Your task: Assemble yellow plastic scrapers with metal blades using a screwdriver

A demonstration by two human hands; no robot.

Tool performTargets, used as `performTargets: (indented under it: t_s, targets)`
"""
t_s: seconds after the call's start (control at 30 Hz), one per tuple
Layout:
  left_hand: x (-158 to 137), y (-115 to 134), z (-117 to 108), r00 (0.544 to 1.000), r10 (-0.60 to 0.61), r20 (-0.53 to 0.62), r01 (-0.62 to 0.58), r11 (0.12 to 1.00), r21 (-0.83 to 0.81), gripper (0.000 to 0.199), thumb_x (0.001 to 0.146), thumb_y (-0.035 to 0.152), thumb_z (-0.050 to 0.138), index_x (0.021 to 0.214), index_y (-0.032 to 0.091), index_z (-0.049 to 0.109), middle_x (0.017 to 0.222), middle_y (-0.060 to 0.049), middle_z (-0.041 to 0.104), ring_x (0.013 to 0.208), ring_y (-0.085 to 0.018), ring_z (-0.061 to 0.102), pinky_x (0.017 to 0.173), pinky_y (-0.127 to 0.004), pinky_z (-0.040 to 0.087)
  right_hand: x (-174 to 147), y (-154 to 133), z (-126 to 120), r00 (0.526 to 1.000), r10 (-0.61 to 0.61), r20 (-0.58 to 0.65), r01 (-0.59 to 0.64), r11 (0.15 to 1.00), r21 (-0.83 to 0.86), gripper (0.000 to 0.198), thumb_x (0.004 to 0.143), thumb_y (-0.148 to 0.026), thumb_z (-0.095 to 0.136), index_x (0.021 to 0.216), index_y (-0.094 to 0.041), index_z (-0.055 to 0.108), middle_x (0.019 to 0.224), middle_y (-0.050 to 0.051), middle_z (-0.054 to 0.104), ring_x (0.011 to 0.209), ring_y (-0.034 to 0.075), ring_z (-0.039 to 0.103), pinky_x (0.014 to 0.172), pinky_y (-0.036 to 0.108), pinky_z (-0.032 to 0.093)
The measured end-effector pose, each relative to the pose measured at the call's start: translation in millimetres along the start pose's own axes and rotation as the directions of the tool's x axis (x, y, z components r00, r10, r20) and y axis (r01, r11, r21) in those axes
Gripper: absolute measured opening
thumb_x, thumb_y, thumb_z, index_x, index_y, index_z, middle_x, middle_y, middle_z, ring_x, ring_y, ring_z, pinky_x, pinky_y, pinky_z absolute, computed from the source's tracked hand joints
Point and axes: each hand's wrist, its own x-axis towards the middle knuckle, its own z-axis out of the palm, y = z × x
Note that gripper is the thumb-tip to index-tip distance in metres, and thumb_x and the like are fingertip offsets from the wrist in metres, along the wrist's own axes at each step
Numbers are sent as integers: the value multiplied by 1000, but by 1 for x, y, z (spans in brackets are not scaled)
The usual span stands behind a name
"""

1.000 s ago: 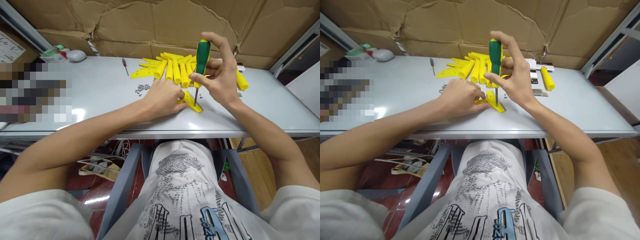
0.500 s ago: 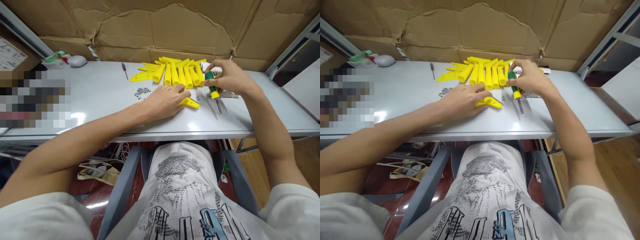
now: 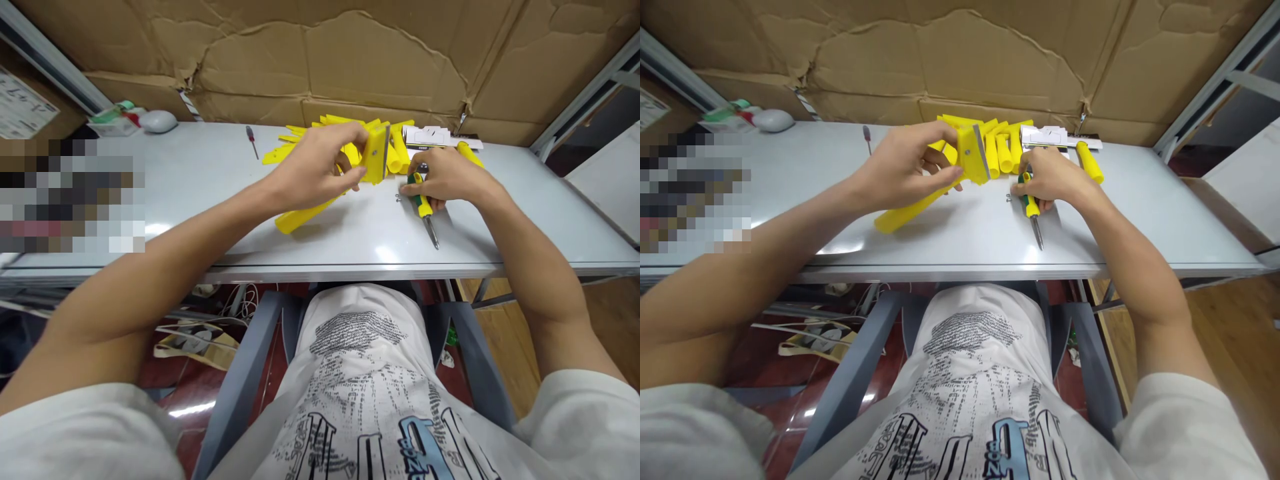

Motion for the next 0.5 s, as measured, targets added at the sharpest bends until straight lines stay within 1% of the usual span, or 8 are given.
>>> performTargets:
  t_s: [0.03,0.1,0.17,0.27,0.37,0.43,0.5]
  targets:
    - [1,-1,-1,999,-40,8,41,997,-69,43,124,42,63,162,29,80,151,-16,88,112,-33,94,96,-53,77,1,1,1,1000,-12,-2,12,1000,-6,42,106,-47,105,138,-25,90,66,0,74,58,32,77,74,50,71]
    - [3,-1,-1,995,-94,38,99,982,-161,49,126,48,60,169,30,75,152,-16,89,106,-31,93,92,-53,77,3,3,4,999,-37,-26,36,999,-36,36,108,-44,102,135,-24,90,63,-1,70,58,31,75,76,50,70]
    - [5,-1,0,991,-116,69,129,966,-223,50,128,52,58,169,30,73,155,-17,89,104,-30,92,91,-53,77,3,4,6,996,-56,-63,51,996,-76,31,109,-45,102,129,-23,90,63,0,68,66,32,77,82,50,70]
    - [6,-4,3,988,-124,88,145,940,-310,46,129,60,57,157,28,74,156,-18,90,105,-30,92,86,-49,75,1,4,5,988,-104,-111,90,988,-124,29,110,-46,101,122,-21,91,71,6,71,87,37,81,91,52,70]
    - [5,-9,6,986,-155,65,168,915,-366,39,130,63,59,136,27,71,145,-17,91,96,-28,92,80,-44,73,-5,-1,-2,971,-121,-206,88,983,-164,23,113,-41,94,122,-20,94,88,14,80,102,41,83,102,57,70]
    - [5,-12,8,982,-184,46,189,914,-358,38,130,63,60,128,26,68,134,-15,90,91,-27,92,79,-43,72,-9,-5,-8,952,-156,-264,116,980,-160,17,114,-37,89,119,-22,94,95,16,84,103,41,82,106,59,69]
    - [6,-13,10,980,-195,37,197,933,-300,45,132,69,58,129,26,70,130,-13,89,93,-28,92,81,-44,72,-12,-9,-12,942,-228,-248,204,971,-121,11,113,-34,87,113,-25,94,96,13,87,97,37,81,104,57,68]
